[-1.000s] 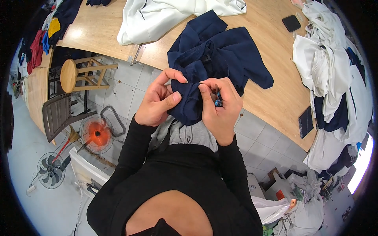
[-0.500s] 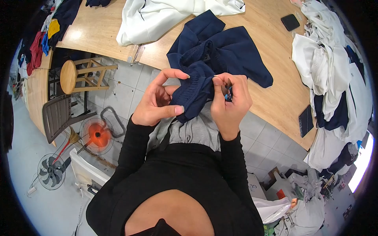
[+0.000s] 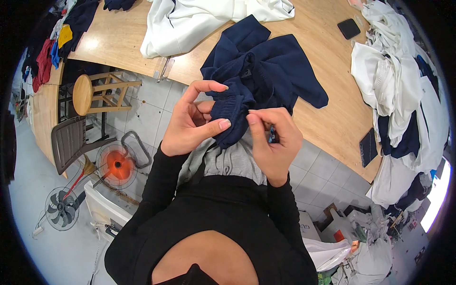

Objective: Trimming loose threads from a pair of dark blue shorts using thread snips.

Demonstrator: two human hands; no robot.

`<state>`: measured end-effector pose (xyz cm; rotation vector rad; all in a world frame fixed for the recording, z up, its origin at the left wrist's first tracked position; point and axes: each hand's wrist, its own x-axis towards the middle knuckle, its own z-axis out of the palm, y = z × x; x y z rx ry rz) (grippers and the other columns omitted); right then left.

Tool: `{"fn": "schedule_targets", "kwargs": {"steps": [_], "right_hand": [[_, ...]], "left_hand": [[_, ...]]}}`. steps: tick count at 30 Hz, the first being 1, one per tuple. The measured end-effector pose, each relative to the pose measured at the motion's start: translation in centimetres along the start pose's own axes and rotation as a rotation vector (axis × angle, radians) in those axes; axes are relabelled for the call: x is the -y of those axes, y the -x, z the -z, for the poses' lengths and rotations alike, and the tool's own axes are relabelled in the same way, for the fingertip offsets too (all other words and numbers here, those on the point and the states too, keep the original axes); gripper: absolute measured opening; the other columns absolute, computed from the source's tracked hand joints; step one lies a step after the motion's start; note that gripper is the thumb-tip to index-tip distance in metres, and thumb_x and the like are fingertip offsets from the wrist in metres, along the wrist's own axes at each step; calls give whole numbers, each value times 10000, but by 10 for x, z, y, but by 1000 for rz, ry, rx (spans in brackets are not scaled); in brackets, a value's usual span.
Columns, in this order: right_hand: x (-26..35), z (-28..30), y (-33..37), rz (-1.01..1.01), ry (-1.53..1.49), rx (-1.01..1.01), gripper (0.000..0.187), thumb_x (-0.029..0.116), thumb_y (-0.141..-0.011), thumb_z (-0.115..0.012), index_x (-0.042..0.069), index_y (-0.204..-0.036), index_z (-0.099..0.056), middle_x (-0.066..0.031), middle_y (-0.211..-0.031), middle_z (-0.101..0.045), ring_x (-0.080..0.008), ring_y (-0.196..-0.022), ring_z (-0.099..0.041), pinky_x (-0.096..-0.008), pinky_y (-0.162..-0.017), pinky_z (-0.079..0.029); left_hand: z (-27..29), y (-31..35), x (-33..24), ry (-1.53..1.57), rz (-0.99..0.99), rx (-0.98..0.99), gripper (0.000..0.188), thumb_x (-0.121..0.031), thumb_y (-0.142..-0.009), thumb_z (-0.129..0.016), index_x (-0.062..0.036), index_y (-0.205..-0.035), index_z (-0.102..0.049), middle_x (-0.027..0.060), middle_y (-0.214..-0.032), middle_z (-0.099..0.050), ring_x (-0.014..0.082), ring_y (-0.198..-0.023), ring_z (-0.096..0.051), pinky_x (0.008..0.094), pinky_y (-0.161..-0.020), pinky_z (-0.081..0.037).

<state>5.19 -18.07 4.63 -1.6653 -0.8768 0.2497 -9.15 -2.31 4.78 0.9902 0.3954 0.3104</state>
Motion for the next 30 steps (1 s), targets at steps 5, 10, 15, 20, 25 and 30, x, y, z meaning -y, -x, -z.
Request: {"fn": "schedule_targets", "kwargs": {"steps": [5,10,15,20,25,30], "right_hand": [[-5,3,-1,-182,75,-162,111,-53,-938,-792,0,-1036,-790,-24,-877,-690,-38,-676,-482,-216,-617,-344],[-1,12,-5,-18,93,-90,226,-43,-904,-821,19,-1121,-816,-37,-944,-719,-40,-628,-466,-219,-570,-325],[12,5,-9,21,100,-7,348,-30,-811,-897,72,-1137,-831,-50,-1034,-724,-69,-634,-520,-241,-532,-368],[2,-5,-13,100,137,72,315,-65,-797,-887,70,-1064,-789,-58,-1027,-663,-120,-725,-583,-265,-577,-426],[-7,-5,-15,-34,117,170,221,-92,-884,-788,40,-993,-650,-71,-1007,-596,-152,-755,-543,-280,-643,-425],[-9,3,-9,-169,-167,44,101,6,-1051,-651,47,-1011,-567,-33,-1010,-573,-99,-807,-493,-247,-721,-401]], "left_hand": [[0,1,8,-124,-68,-28,789,126,-886,-810,-62,-1552,-431,41,-1097,-742,47,-936,-687,193,-814,-536],[-8,0,9,-163,-111,-22,915,148,-872,-806,-68,-1626,-335,56,-1229,-706,55,-984,-684,197,-817,-550],[-9,0,25,-274,-179,-59,878,111,-854,-802,-61,-1614,-397,13,-1108,-714,29,-860,-617,205,-702,-516],[-17,-1,28,-422,-320,-81,884,92,-834,-811,-66,-1616,-427,6,-919,-615,67,-710,-520,243,-606,-459],[-15,1,27,-715,-329,-67,920,85,-807,-821,-121,-1623,-450,38,-803,-425,138,-604,-445,278,-561,-412],[-13,3,27,-715,-343,-94,894,65,-818,-841,-86,-1613,-459,0,-775,-409,97,-618,-399,265,-568,-366]]}}
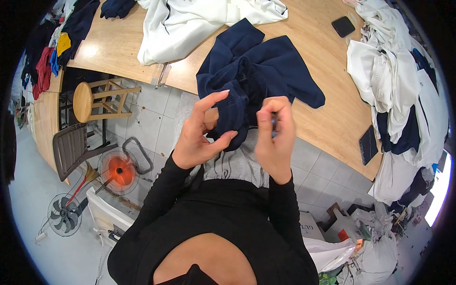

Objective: Trimming loose threads from a pair of dark blue shorts using thread snips.

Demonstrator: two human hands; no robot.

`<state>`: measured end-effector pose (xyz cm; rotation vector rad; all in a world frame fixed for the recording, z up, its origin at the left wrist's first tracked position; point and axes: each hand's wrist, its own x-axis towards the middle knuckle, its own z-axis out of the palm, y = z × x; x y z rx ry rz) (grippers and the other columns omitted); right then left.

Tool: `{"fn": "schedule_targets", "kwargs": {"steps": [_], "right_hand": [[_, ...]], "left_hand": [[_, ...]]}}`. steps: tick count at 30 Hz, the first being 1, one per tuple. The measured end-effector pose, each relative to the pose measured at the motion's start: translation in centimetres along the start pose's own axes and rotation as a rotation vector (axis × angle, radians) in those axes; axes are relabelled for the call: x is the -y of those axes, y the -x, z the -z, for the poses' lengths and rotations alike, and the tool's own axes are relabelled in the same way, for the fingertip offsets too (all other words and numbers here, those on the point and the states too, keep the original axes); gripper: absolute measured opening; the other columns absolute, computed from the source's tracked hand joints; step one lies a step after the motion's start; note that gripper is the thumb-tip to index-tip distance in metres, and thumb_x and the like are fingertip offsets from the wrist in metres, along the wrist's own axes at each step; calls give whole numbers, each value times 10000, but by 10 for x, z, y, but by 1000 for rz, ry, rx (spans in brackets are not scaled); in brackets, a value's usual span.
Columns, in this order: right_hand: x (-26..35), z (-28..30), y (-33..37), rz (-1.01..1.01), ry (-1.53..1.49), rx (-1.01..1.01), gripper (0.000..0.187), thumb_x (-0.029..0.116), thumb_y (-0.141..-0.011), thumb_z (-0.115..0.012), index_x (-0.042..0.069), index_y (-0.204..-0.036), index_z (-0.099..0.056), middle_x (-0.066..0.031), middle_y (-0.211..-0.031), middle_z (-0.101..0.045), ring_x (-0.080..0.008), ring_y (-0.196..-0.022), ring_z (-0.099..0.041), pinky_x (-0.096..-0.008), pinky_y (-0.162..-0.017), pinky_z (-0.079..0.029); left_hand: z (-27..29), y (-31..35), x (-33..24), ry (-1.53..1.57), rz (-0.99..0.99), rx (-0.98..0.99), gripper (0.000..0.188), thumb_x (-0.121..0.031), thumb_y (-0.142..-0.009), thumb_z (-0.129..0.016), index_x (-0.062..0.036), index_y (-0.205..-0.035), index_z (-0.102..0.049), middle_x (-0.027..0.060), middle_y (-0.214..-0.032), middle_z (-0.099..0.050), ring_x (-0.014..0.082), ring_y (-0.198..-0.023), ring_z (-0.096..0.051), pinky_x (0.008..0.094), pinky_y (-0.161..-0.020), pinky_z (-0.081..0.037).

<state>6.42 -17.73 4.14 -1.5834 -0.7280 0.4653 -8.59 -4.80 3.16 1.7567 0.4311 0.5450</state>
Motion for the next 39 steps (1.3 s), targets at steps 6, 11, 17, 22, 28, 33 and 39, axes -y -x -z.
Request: {"fn": "schedule_targets", "kwargs": {"steps": [6,11,17,22,28,33,39], "right_hand": [[17,0,1,22,243,-34,127,-17,-1011,-713,53,-990,-609,-32,-1020,-619,-76,-802,-493,-245,-665,-395],[2,-18,-2,131,257,48,221,-96,-908,-769,45,-983,-615,-69,-1018,-595,-152,-742,-509,-292,-636,-407],[-10,0,1,-4,5,-9,115,57,-1049,-697,41,-1000,-594,-25,-1008,-564,-104,-809,-494,-245,-713,-381],[7,11,-5,15,118,14,113,23,-1026,-730,28,-1014,-617,-11,-994,-576,-77,-782,-485,-242,-700,-389],[-1,1,-8,42,107,-25,91,21,-1023,-745,18,-1028,-655,2,-1011,-631,-62,-791,-547,-227,-695,-424],[-53,55,-25,-91,140,-316,192,61,-1024,-766,-2,-1162,-650,-34,-1072,-680,-88,-936,-635,-233,-820,-516],[-184,171,8,-459,289,-496,570,-32,-989,-700,-56,-1518,-489,-151,-1359,-639,-195,-1174,-681,-315,-945,-564]], "left_hand": [[0,-2,-1,-5,-4,-13,887,61,-822,-845,-78,-1611,-464,-1,-779,-422,94,-623,-408,261,-576,-374],[-2,-4,-4,-33,-30,-9,904,72,-816,-836,-95,-1620,-459,36,-808,-453,135,-619,-448,282,-585,-439],[-3,1,1,55,-23,-1,911,78,-821,-834,-76,-1626,-437,23,-800,-443,120,-622,-416,267,-580,-398],[0,2,9,178,87,28,949,65,-849,-853,-60,-1655,-368,-64,-850,-477,28,-704,-426,190,-623,-359],[5,-3,-1,445,171,147,1077,132,-839,-731,-132,-1739,-203,29,-1104,-572,76,-853,-527,228,-705,-438],[13,-5,9,1094,158,73,1317,201,-763,-611,-286,-1773,79,134,-1782,-226,286,-1368,-575,313,-892,-540],[26,-15,-2,1381,152,-134,1275,170,-754,-551,-289,-1776,57,161,-1811,-96,455,-1592,-339,477,-973,-556]]}}
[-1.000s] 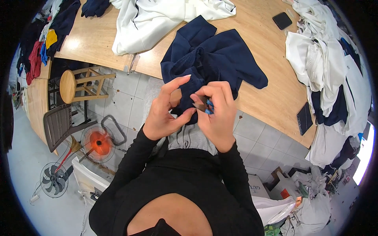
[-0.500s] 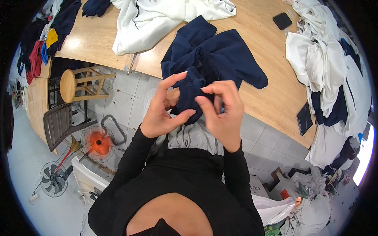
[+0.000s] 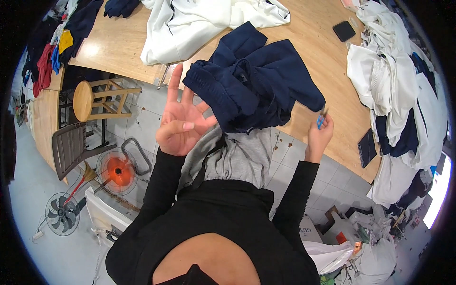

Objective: Trimming loose threads from a pair of dark blue shorts using thread snips.

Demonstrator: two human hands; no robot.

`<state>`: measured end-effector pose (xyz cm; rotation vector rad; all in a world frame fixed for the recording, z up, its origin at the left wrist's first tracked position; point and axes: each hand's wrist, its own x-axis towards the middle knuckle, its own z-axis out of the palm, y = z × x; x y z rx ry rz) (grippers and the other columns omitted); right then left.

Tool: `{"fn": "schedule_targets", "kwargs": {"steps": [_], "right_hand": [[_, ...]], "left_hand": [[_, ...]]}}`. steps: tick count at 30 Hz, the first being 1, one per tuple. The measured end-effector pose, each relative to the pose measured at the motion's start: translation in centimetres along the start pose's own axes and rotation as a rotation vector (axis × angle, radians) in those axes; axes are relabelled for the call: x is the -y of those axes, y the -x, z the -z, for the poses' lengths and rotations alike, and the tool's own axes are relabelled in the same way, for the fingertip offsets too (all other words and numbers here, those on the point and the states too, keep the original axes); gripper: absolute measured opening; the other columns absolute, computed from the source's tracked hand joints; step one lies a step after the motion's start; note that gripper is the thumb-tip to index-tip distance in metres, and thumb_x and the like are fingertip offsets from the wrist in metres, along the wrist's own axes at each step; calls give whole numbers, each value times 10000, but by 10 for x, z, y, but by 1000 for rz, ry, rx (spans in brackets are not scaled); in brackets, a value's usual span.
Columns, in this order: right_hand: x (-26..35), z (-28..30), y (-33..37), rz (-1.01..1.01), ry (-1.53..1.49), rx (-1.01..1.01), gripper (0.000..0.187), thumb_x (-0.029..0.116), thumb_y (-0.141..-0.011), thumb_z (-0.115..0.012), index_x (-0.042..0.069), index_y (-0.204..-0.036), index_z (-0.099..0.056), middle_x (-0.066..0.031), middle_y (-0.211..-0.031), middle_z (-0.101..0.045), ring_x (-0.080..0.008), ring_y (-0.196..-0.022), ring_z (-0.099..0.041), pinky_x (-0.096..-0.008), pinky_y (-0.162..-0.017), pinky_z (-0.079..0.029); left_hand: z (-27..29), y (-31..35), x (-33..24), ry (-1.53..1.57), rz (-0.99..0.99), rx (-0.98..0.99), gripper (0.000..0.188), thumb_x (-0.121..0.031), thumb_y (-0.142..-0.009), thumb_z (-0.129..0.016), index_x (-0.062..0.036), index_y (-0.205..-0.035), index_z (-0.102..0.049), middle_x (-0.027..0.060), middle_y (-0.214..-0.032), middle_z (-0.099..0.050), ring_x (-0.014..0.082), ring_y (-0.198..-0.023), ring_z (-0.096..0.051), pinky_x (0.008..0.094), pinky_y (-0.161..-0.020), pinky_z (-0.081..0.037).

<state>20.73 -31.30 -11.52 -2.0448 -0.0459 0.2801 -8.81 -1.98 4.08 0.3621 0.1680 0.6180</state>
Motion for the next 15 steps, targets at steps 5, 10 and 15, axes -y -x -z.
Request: {"fn": "schedule_targets", "kwargs": {"steps": [5,10,15], "right_hand": [[-30,16,-11,76,-81,-222,657,-66,-967,-683,-37,-1573,-430,-160,-1411,-609,-180,-1083,-681,-289,-868,-565],[31,-7,11,352,351,-427,626,-32,-985,-702,-38,-1566,-467,-191,-1469,-579,-218,-1313,-614,-331,-1074,-512],[108,-54,61,494,-79,21,383,89,-981,-793,33,-1348,-703,-120,-1334,-679,-250,-1178,-677,-351,-981,-546]], "left_hand": [[12,0,1,-40,23,5,1272,157,-756,-557,-284,-1776,61,150,-1810,-100,441,-1574,-362,470,-988,-559],[20,5,6,-75,50,54,1289,169,-760,-575,-289,-1774,76,129,-1812,-107,392,-1538,-407,438,-988,-562],[19,5,14,-129,93,101,1300,176,-765,-602,-264,-1770,96,142,-1815,-137,453,-1570,-408,559,-1071,-575]]}}
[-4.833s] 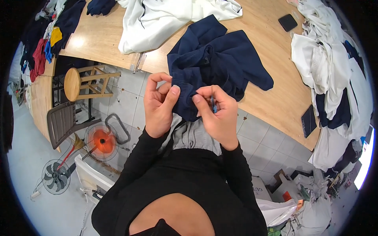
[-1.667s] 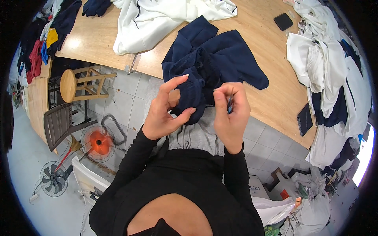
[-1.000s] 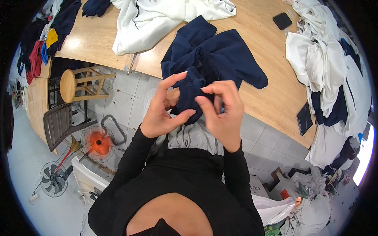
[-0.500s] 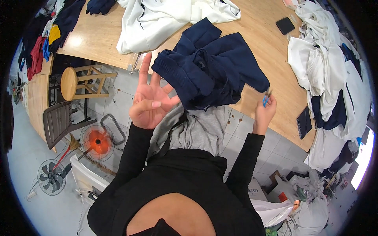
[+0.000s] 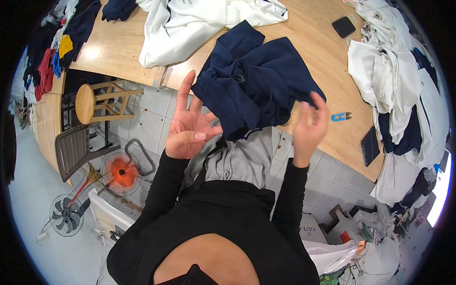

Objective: Trimming loose threads from a pair of dark blue shorts using thread snips.

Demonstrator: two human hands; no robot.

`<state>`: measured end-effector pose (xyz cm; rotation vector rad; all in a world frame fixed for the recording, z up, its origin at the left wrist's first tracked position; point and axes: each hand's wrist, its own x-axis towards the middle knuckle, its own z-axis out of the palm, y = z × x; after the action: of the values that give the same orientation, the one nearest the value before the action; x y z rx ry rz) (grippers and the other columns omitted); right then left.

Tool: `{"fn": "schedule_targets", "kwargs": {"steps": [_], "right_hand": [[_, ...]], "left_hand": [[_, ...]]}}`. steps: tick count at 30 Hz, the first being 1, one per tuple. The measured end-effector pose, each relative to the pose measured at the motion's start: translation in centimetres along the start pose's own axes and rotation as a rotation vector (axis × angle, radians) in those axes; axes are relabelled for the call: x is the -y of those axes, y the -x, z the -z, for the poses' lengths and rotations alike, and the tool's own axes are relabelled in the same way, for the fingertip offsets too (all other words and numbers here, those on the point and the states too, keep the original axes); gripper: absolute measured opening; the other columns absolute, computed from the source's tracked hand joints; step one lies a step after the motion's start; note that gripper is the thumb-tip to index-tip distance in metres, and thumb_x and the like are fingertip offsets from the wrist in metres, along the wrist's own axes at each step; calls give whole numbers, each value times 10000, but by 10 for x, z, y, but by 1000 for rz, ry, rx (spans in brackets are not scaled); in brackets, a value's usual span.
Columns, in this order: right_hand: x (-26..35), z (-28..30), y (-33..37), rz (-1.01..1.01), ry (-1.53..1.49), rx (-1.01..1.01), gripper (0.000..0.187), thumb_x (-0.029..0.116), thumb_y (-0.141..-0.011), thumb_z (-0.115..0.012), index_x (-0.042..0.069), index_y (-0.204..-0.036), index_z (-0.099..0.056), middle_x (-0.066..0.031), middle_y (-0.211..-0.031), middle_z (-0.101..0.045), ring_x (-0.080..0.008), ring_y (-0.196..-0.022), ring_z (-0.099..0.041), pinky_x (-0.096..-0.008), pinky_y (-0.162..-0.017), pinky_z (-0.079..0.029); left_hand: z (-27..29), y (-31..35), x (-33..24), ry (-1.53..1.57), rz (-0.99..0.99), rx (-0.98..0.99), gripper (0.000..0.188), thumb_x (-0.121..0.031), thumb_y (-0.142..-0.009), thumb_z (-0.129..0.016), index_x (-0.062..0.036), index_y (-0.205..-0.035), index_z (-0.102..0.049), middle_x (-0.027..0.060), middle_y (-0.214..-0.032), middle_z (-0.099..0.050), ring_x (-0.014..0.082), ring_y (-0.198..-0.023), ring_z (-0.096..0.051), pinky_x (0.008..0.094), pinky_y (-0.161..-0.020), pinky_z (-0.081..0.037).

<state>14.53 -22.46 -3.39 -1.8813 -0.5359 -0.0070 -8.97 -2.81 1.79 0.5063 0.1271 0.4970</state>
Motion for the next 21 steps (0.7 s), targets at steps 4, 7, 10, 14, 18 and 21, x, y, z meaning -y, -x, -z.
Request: {"fn": "schedule_targets", "kwargs": {"steps": [4,7,10,14,18,21], "right_hand": [[28,-46,12,83,47,256,345,113,-953,-822,35,-1278,-735,-115,-1232,-706,-238,-1045,-684,-352,-895,-548],[17,-64,18,27,163,375,319,80,-938,-799,35,-1249,-742,-115,-1169,-715,-251,-984,-672,-355,-853,-536],[-17,-76,24,84,184,298,283,68,-947,-771,40,-1227,-755,-84,-1084,-715,-226,-930,-637,-329,-795,-500],[-30,-83,30,321,175,173,241,12,-960,-689,30,-1188,-764,-111,-1030,-726,-282,-914,-626,-363,-816,-497],[-31,-87,32,403,199,141,246,-27,-954,-641,13,-1166,-760,-147,-1022,-728,-325,-907,-626,-397,-830,-491],[-31,-87,30,422,194,128,251,-31,-955,-639,13,-1171,-760,-146,-1015,-724,-327,-899,-622,-399,-821,-489]], "left_hand": [[-9,1,0,39,41,49,1293,172,-795,-627,-271,-1770,98,150,-1813,-155,429,-1559,-437,523,-1069,-577],[-22,1,-1,-74,51,-112,1292,190,-812,-696,-225,-1776,58,160,-1775,-251,287,-1521,-467,383,-1014,-565],[-24,0,0,-147,1,-108,1281,203,-829,-730,-191,-1775,39,178,-1748,-309,246,-1521,-476,352,-998,-579],[-23,1,-1,-192,-12,-68,1297,215,-819,-746,-193,-1774,30,164,-1735,-341,213,-1468,-525,301,-965,-579],[-29,1,-3,-258,24,-82,1295,199,-814,-766,-183,-1774,16,155,-1715,-388,166,-1390,-579,254,-922,-567],[-25,2,-5,-350,26,-31,1308,180,-803,-793,-168,-1773,12,157,-1704,-411,142,-1365,-589,222,-878,-553]]}}
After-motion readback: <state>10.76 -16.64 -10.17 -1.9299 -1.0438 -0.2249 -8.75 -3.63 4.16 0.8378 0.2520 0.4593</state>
